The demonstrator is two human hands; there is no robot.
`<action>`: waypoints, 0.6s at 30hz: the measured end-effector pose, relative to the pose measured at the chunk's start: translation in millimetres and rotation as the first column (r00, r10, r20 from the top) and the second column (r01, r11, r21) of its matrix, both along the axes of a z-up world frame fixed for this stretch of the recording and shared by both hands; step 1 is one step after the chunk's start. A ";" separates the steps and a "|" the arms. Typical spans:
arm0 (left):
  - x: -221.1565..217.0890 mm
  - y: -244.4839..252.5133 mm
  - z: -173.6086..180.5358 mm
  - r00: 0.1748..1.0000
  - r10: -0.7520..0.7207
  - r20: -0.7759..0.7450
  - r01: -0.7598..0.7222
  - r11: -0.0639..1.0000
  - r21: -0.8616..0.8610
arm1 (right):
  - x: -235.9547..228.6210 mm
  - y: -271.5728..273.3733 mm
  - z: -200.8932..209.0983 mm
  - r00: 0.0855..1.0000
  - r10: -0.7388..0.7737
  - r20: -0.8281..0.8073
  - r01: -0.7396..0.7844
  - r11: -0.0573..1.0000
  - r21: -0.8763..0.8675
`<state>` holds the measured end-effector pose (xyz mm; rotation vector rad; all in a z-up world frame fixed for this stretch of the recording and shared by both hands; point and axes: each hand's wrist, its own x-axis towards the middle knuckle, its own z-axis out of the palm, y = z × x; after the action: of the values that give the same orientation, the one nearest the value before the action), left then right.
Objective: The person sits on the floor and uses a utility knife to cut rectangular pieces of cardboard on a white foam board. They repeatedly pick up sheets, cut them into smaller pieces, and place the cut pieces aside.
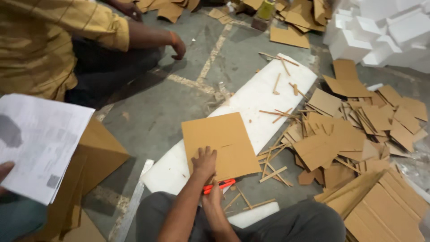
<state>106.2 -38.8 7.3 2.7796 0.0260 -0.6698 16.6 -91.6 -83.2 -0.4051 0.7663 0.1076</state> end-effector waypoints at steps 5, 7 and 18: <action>-0.7 -3.1 -2.4 1.000 -0.013 0.002 0.013 1.000 0.016 | -5.3 -7.5 -2.4 0.999 0.036 -0.015 -0.037 0.997 -0.064; -1.5 -3.8 -5.7 1.000 -0.009 0.001 0.009 1.000 0.021 | -10.4 -10.7 -2.1 0.999 0.040 -0.032 -0.041 0.997 -0.058; -12.4 -11.4 -6.4 0.999 -0.041 0.032 0.037 0.993 0.115 | -58.1 -75.0 -1.0 0.976 0.205 -0.079 -0.218 0.943 -0.251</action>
<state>93.7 -50.2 0.9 2.9078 0.0030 -0.6493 -41.5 -166.6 -84.2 -0.7365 0.7886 0.2216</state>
